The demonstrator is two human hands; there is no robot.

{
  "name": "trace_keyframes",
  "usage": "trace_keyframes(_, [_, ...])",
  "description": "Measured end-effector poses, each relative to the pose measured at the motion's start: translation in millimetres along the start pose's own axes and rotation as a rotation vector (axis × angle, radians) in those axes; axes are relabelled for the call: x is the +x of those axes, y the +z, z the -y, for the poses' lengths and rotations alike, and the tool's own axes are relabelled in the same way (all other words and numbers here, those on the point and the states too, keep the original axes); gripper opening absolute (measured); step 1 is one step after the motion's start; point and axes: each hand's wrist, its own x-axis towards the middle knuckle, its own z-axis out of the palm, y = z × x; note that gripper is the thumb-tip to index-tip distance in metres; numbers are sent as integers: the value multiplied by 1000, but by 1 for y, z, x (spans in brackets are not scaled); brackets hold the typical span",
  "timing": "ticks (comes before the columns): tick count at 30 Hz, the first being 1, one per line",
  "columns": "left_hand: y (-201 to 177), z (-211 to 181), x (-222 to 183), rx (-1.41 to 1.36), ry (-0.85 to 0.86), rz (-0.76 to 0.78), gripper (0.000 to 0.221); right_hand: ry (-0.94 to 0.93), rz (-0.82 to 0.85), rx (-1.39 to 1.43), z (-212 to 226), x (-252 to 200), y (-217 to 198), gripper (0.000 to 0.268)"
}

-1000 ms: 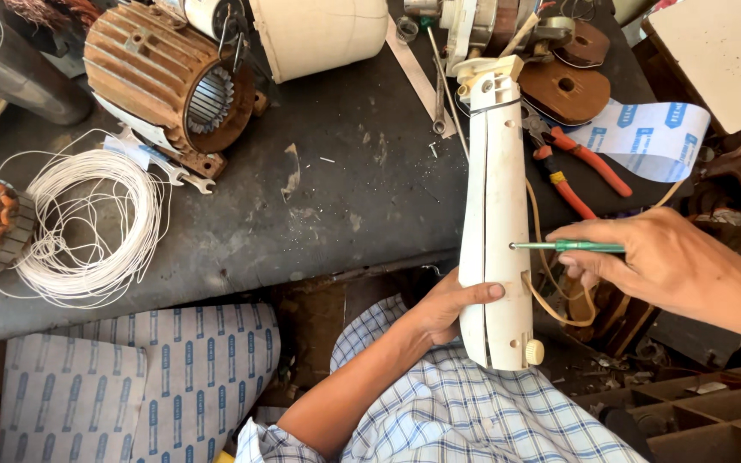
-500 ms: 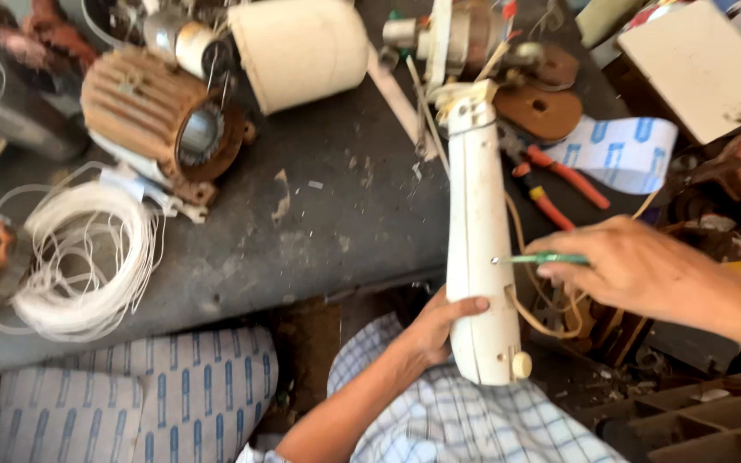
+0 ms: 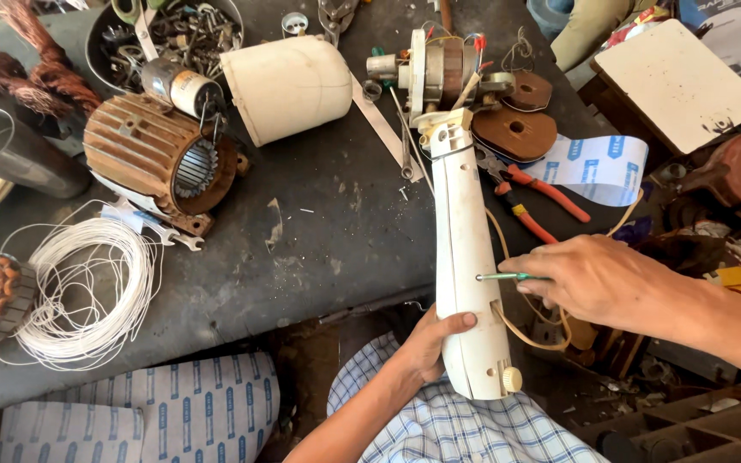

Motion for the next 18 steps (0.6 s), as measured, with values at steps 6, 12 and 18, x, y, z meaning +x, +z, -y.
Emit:
trace_keyframes(6, [3,-2,-1,4,-24,-22,96,-502,-150,-467,5,1,-19,50])
trace_keyframes(12, [4,-3,-1,-3,-6,-16,95,34,-2,-42,24,1,-16,44])
trace_keyframes(18, [2,-1,0,-23,-1,-8,88,-126,-50,-160,17,8,-13,44])
